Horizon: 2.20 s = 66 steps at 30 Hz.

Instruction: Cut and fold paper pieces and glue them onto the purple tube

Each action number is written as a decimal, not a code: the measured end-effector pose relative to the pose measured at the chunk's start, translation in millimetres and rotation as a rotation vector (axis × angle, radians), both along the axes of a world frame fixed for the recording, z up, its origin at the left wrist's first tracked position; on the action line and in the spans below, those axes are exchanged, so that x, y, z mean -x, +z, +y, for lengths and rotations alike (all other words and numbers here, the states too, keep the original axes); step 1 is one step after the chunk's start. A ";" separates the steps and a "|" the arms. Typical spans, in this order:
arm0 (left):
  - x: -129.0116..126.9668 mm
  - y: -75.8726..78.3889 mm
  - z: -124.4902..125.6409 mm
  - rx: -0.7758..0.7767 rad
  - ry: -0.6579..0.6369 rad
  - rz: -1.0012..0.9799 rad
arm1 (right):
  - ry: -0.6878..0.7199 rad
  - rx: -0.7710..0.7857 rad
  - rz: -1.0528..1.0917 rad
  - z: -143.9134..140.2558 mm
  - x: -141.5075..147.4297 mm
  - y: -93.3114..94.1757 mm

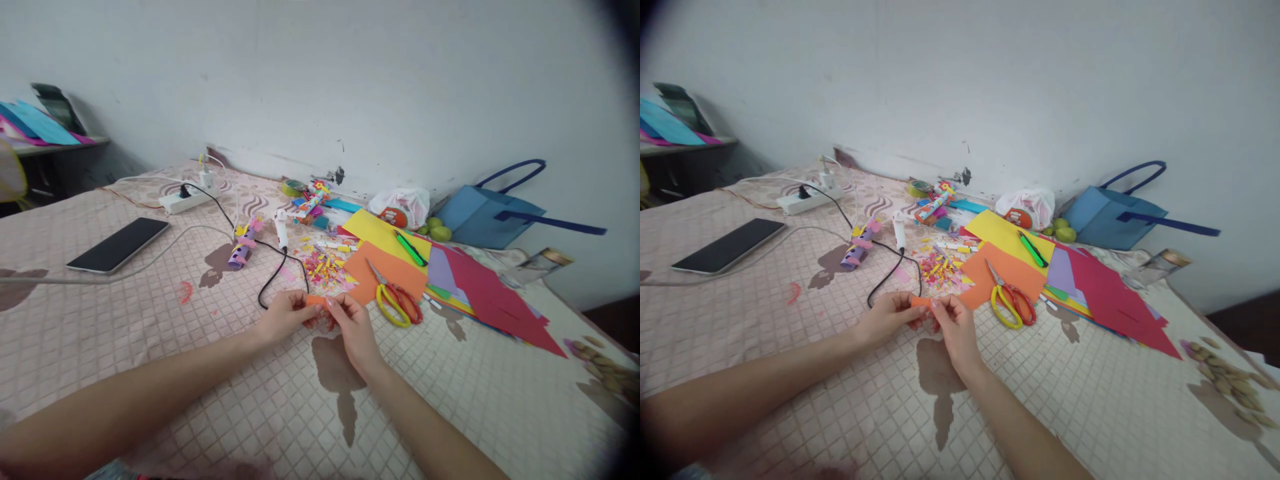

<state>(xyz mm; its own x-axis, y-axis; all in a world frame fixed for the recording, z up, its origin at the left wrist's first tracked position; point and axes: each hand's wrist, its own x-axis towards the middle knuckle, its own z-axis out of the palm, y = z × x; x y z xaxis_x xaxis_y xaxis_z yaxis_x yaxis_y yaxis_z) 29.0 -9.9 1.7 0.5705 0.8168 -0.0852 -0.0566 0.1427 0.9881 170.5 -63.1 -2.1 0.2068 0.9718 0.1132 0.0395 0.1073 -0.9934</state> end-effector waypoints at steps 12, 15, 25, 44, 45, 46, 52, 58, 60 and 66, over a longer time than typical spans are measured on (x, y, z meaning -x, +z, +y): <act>1.2 2.3 -0.1 0.009 0.004 0.001 | 0.056 0.027 0.009 0.8 -1.0 1.1; 1.5 3.2 -1.1 0.028 0.008 -0.034 | 0.052 0.021 0.002 0.6 -0.4 2.3; 1.3 1.5 -0.5 0.095 0.030 -0.062 | 0.004 0.019 -0.022 0.6 -3.2 1.5; 2.7 3.5 3.6 -0.069 0.067 -0.022 | 0.113 0.055 -0.031 -0.2 -2.9 1.9; 2.6 3.3 3.2 -0.066 0.066 -0.026 | 0.113 0.057 -0.028 0.0 -3.1 1.1; 2.5 2.9 3.0 -0.064 0.057 -0.027 | 0.114 0.060 -0.022 0.2 -3.2 0.5; 3.8 1.0 4.9 -0.102 0.006 0.002 | 0.173 0.095 -0.008 0.0 -4.6 1.6; 4.9 2.6 4.8 -0.136 0.002 0.028 | 0.174 0.081 0.013 0.2 -5.4 0.8; 5.4 1.5 5.2 -0.144 -0.025 0.045 | 0.178 0.084 0.018 0.6 -5.3 0.1; 6.7 -0.9 6.5 -0.151 -0.060 0.099 | 0.157 0.061 -0.029 0.5 -5.6 0.6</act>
<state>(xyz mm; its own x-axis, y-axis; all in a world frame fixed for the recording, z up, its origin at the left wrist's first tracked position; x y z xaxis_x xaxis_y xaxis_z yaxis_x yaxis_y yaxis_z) 22.3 -3.4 0.7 0.6133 0.7896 -0.0223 0.0457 -0.0073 0.9989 176.1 -62.6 -1.5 0.0490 0.9972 0.0571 0.0556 0.0543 -0.9970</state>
